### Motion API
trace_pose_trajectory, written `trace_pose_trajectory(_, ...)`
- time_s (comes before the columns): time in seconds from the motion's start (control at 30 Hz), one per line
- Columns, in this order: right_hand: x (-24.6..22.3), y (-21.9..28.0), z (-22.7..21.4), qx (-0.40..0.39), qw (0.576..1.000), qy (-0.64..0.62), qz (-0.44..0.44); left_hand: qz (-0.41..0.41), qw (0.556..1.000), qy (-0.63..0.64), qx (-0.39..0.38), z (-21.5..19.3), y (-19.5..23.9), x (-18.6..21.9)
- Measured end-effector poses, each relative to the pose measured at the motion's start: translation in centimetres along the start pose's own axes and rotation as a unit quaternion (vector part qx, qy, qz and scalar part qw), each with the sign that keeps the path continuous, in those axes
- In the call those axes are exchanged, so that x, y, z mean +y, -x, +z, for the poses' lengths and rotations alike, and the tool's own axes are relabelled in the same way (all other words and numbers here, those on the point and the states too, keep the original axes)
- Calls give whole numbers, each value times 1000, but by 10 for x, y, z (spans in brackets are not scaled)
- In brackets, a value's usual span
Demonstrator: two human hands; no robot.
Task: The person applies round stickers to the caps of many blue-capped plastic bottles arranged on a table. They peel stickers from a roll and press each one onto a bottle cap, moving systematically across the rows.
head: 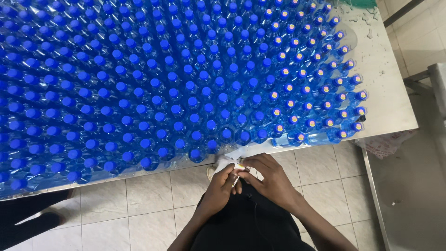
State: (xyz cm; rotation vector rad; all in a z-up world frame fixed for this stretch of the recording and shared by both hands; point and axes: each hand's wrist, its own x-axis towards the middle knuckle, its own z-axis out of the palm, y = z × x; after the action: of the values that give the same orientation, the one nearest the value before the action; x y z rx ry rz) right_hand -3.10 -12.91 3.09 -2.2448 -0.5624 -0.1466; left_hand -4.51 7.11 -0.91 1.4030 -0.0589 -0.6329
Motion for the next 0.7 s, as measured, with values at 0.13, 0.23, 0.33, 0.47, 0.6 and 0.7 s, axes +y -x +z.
trace_pose_trajectory(0.13, -6, 4, 6, -4, 999, -19, 37, -15, 998, -54, 8, -3, 10, 10)
trace_pose_trajectory(0.23, -13, 4, 5, -16, 998, -40, 42, 11, 999, -52, -11, -5, 14, 15)
trace_pose_trajectory(0.33, -17, 4, -2, -23, 989, -91, 116, -6, 996, -92, -14, -4, 16, 17)
trace_pose_trajectory(0.47, -8, -11, -18, -92, 927, -258, 255, -40, 993, -105, -39, -4, 14, 27)
trace_pose_trajectory(0.6, 17, -26, -34, -181, 887, -289, 310, -65, 995, -54, -58, 0, 0, 22)
trace_pose_trajectory(0.7, 48, -40, -43, -218, 885, -256, 321, -73, 997, -24, -33, 4, -14, 22)
